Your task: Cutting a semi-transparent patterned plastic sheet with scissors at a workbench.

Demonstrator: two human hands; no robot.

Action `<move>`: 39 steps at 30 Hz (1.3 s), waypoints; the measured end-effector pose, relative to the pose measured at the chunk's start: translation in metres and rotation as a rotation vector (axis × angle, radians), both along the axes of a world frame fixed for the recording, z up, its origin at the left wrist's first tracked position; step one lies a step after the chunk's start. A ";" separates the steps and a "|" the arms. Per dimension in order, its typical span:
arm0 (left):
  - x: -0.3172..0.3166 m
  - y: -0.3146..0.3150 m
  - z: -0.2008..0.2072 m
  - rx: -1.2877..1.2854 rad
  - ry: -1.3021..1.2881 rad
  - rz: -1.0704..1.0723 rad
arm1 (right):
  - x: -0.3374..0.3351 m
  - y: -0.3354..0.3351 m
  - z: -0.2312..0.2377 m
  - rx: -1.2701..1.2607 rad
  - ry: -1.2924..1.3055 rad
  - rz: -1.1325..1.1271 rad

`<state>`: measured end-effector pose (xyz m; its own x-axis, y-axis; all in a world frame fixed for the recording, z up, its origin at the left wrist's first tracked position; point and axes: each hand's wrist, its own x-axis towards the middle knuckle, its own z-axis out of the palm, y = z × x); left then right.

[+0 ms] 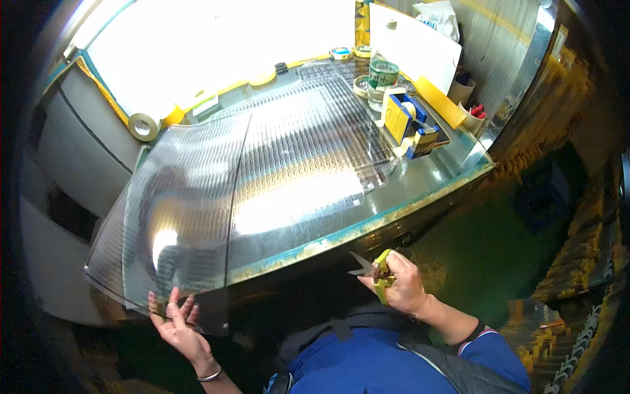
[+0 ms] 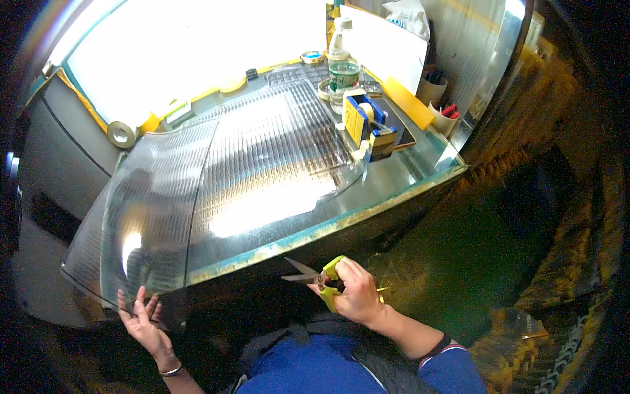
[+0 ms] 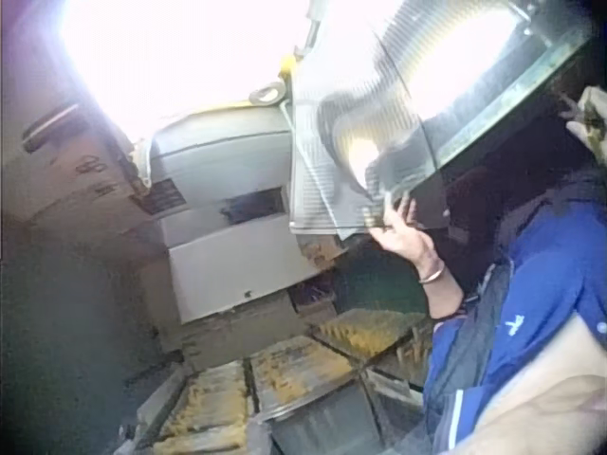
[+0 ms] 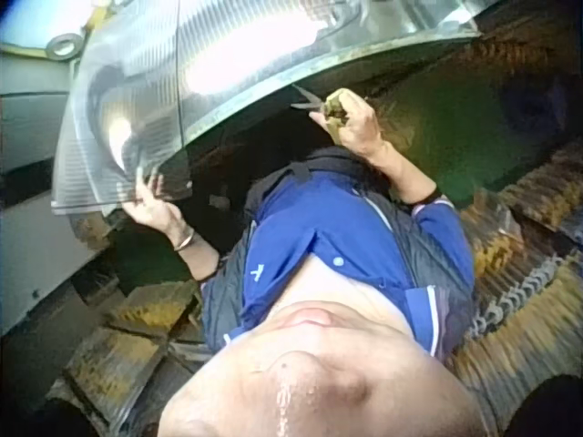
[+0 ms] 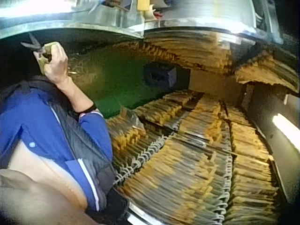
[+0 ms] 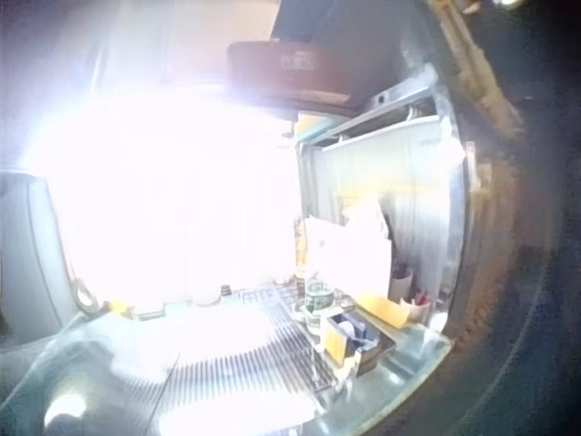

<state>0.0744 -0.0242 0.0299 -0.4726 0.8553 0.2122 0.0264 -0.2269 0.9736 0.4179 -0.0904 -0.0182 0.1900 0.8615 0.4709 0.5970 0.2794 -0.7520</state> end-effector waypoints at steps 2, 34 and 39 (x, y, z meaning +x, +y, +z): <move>-0.022 0.012 0.002 0.086 -0.032 -0.012 | -0.003 -0.001 0.004 -0.033 0.040 0.048; -0.041 0.075 0.009 -0.259 1.418 -0.312 | 0.014 0.059 0.054 -0.075 -0.420 0.048; -0.080 0.077 -0.007 -0.301 1.331 -0.068 | 0.013 0.048 0.051 -0.100 0.140 -0.147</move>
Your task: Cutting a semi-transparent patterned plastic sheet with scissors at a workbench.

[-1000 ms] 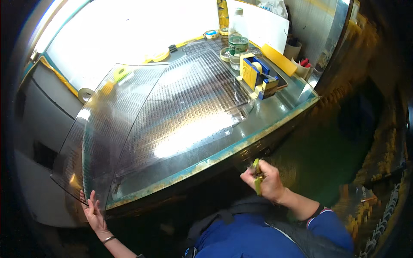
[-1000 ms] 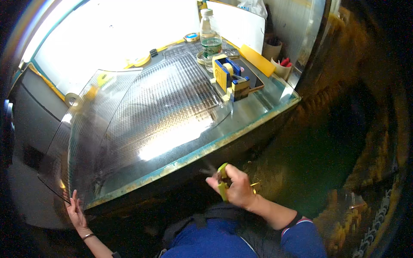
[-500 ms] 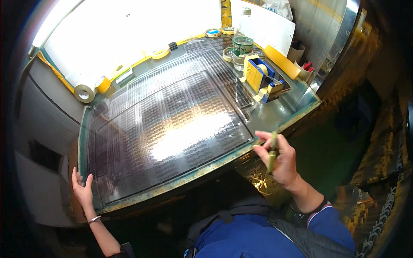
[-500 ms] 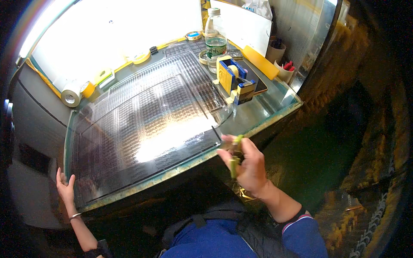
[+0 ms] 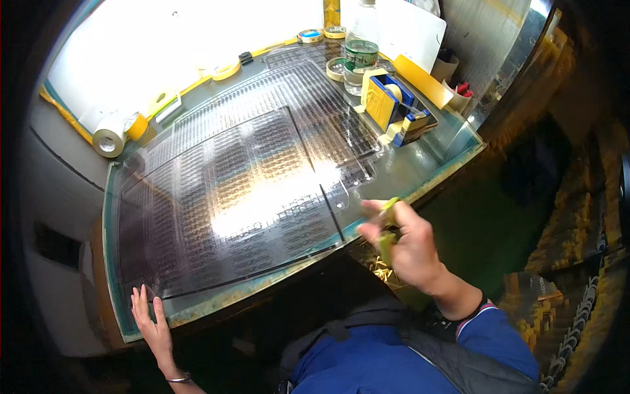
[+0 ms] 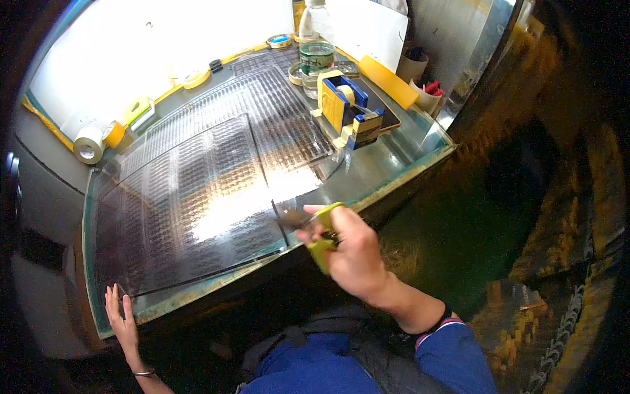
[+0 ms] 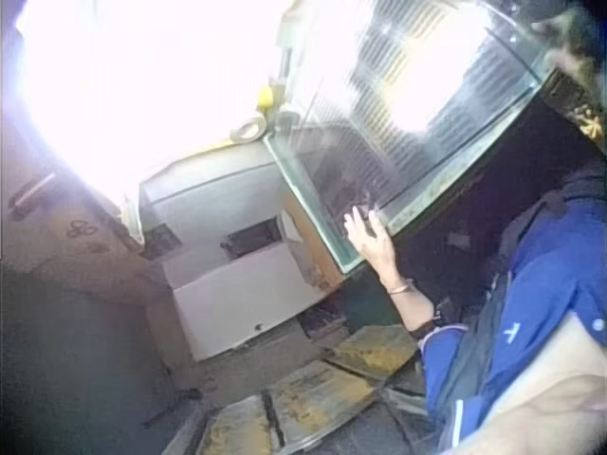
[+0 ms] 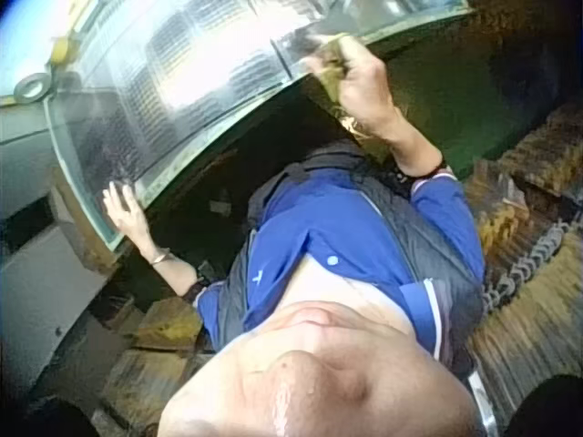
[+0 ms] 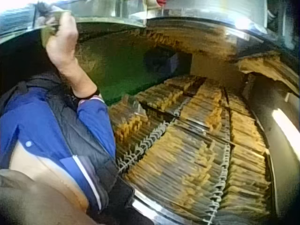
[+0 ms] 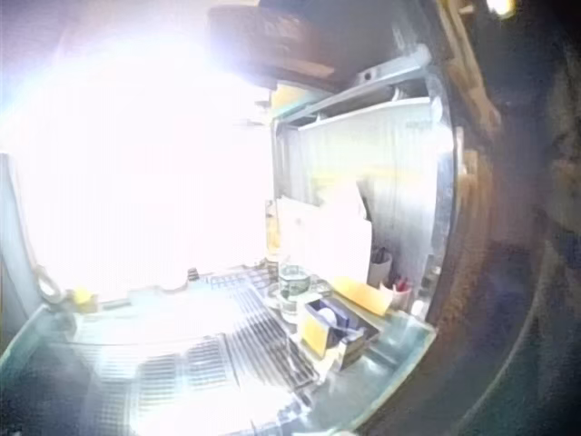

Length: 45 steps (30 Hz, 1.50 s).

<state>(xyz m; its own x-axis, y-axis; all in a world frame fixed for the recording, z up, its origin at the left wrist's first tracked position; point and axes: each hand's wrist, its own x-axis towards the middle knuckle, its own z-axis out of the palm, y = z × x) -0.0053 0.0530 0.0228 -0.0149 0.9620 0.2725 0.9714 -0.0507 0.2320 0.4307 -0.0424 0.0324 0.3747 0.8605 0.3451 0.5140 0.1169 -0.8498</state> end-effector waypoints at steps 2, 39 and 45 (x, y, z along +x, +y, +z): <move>-0.002 0.004 -0.006 0.029 -0.003 0.016 | 0.014 -0.003 -0.009 0.019 0.335 -0.060; -0.074 0.000 -0.019 0.809 -0.472 0.247 | -0.008 0.062 -0.019 0.359 0.268 -0.260; -0.258 -0.068 -0.157 0.188 -0.072 0.744 | -0.013 0.066 -0.022 0.308 0.107 -0.277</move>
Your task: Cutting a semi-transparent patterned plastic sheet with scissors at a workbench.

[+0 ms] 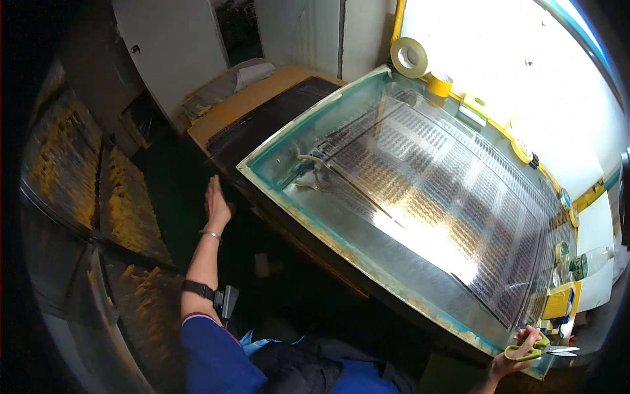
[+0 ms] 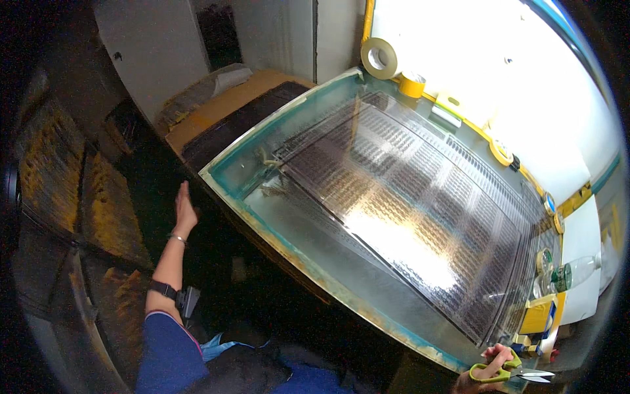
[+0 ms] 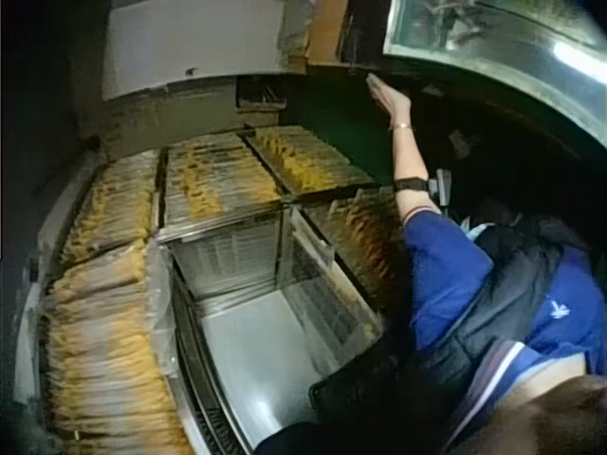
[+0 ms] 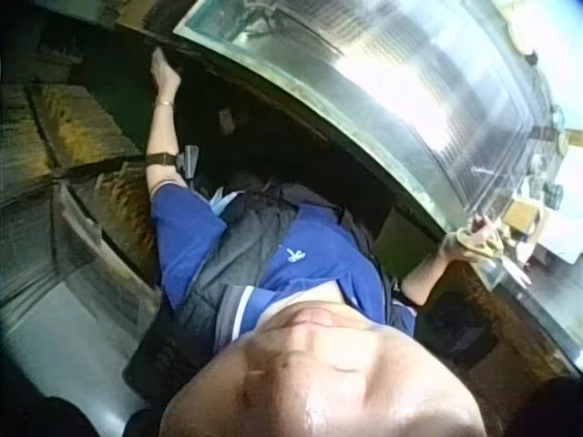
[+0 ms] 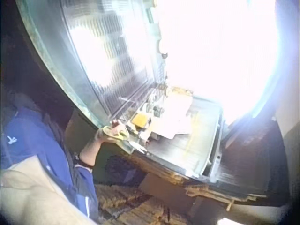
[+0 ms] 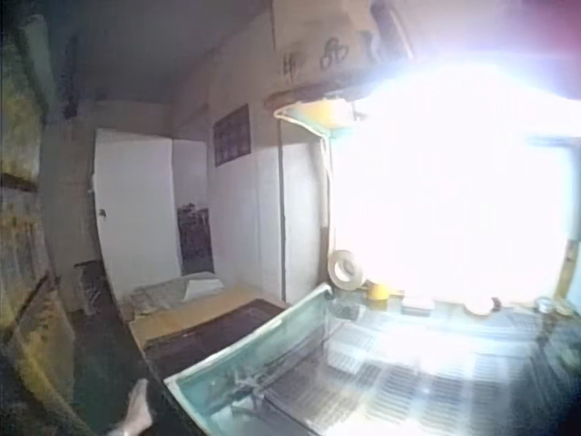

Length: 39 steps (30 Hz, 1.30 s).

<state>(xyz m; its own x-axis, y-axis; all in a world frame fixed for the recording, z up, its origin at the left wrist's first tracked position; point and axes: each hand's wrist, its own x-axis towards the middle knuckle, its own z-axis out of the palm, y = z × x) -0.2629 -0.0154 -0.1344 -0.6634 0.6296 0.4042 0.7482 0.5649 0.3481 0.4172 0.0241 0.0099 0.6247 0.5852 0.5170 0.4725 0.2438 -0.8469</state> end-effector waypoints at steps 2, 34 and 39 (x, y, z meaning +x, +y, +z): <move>0.003 0.030 -0.008 -0.202 0.189 -0.070 | 0.018 0.006 -0.010 -0.013 0.022 0.051; 0.291 0.028 0.202 0.777 0.421 -1.011 | -0.011 -0.005 0.004 0.164 0.225 0.284; 0.370 -0.009 0.174 0.544 0.151 -1.284 | -0.054 -0.055 0.011 -0.122 0.226 0.766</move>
